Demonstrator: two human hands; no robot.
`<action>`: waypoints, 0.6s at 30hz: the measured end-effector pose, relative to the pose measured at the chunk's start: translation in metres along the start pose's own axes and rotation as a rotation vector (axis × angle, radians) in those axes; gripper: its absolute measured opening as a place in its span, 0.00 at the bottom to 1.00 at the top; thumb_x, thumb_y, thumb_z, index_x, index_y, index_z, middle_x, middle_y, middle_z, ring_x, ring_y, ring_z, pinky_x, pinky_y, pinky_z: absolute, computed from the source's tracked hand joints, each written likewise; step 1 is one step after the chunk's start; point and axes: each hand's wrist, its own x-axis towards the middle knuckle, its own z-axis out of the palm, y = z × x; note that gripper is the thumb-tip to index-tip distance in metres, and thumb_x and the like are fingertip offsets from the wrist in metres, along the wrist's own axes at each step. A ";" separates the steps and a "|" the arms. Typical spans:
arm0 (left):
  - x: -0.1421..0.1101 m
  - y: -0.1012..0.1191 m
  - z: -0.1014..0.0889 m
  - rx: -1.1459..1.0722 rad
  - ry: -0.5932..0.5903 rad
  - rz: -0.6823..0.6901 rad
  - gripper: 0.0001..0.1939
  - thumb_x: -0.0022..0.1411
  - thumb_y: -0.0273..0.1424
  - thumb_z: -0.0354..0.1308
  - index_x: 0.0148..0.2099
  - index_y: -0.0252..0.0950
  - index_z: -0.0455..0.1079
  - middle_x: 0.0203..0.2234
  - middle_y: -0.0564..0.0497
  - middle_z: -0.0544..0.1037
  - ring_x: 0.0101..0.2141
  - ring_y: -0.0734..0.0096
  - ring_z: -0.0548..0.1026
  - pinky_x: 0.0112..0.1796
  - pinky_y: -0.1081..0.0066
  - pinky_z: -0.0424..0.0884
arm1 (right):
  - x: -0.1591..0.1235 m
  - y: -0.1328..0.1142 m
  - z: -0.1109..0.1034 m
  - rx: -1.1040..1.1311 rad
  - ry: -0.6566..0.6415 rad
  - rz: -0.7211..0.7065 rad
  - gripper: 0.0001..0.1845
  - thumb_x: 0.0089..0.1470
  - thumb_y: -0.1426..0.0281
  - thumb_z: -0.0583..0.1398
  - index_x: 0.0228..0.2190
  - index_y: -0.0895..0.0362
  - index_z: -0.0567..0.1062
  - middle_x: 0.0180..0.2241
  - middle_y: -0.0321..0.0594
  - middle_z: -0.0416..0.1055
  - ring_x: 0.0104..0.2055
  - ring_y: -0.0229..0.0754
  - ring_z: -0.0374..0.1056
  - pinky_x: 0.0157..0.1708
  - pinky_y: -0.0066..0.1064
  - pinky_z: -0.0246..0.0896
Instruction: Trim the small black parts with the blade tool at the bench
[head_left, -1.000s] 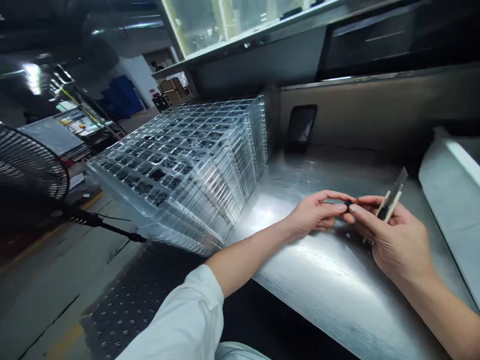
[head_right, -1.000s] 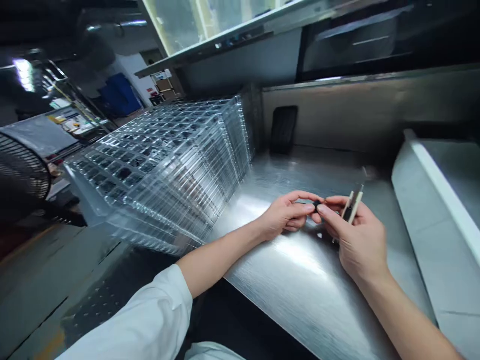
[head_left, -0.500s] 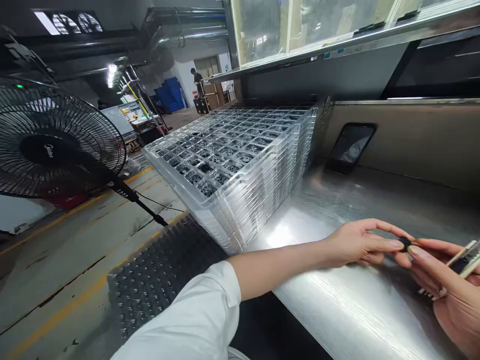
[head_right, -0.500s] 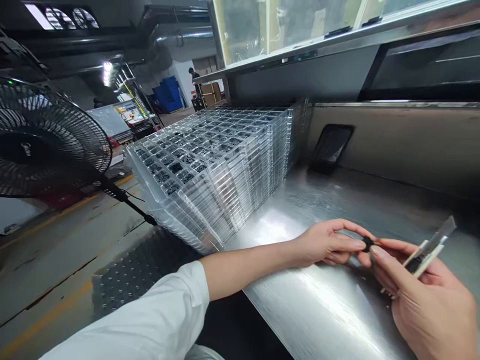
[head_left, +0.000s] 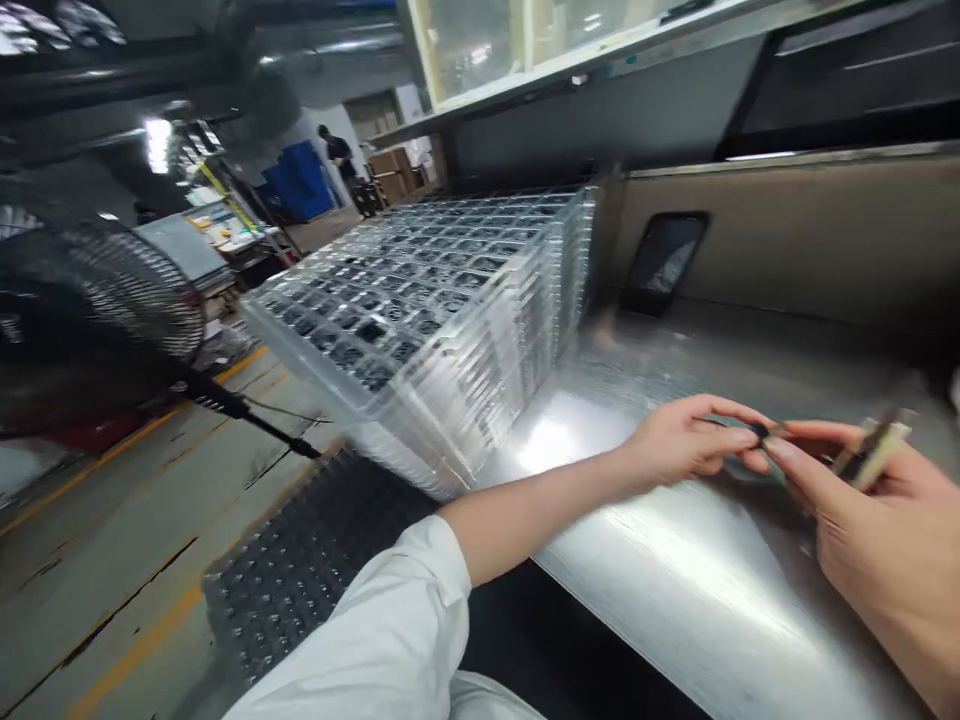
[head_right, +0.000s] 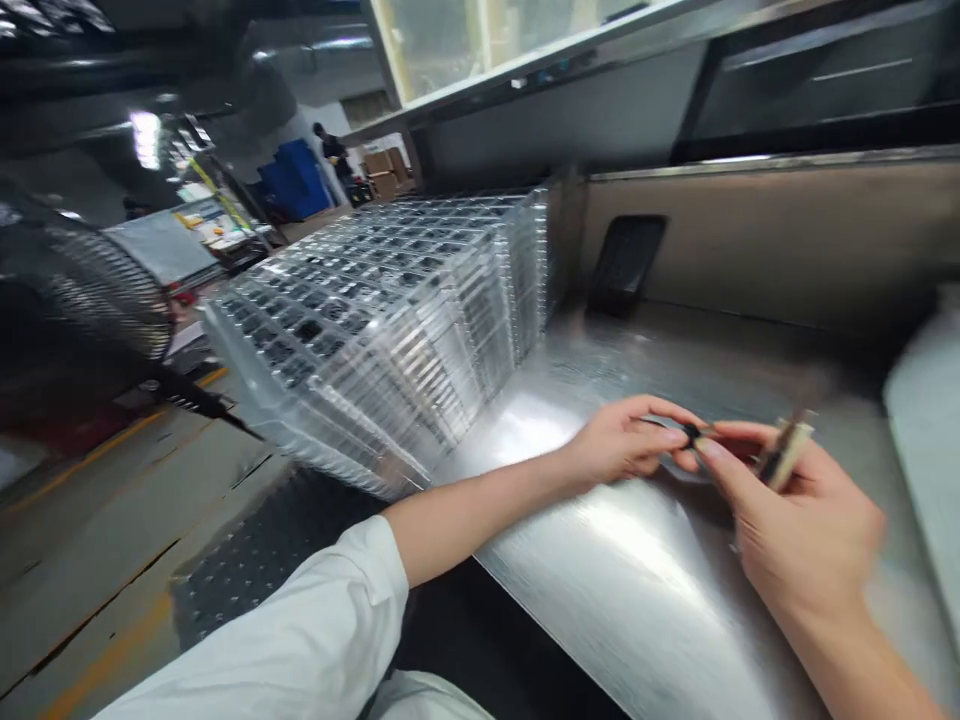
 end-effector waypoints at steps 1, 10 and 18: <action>0.000 -0.001 0.001 -0.004 -0.002 0.018 0.22 0.56 0.39 0.71 0.48 0.34 0.73 0.26 0.52 0.77 0.16 0.84 0.53 0.20 0.75 0.46 | -0.002 -0.009 0.000 -0.023 -0.030 0.013 0.22 0.45 0.47 0.73 0.35 0.49 0.83 0.30 0.47 0.76 0.28 0.50 0.70 0.26 0.42 0.61; -0.002 0.002 0.000 -0.052 0.059 0.217 0.23 0.59 0.41 0.71 0.51 0.37 0.69 0.30 0.55 0.76 0.16 0.87 0.52 0.18 0.77 0.41 | -0.009 -0.021 -0.006 -0.037 -0.122 -0.220 0.13 0.64 0.57 0.62 0.36 0.53 0.80 0.31 0.37 0.75 0.29 0.42 0.68 0.30 0.33 0.60; -0.004 0.006 0.001 -0.051 0.073 0.290 0.23 0.61 0.41 0.71 0.51 0.37 0.68 0.31 0.55 0.76 0.16 0.87 0.51 0.19 0.77 0.42 | -0.008 -0.021 -0.010 -0.170 -0.132 -0.275 0.21 0.69 0.54 0.61 0.29 0.54 0.78 0.26 0.35 0.71 0.27 0.41 0.64 0.29 0.35 0.55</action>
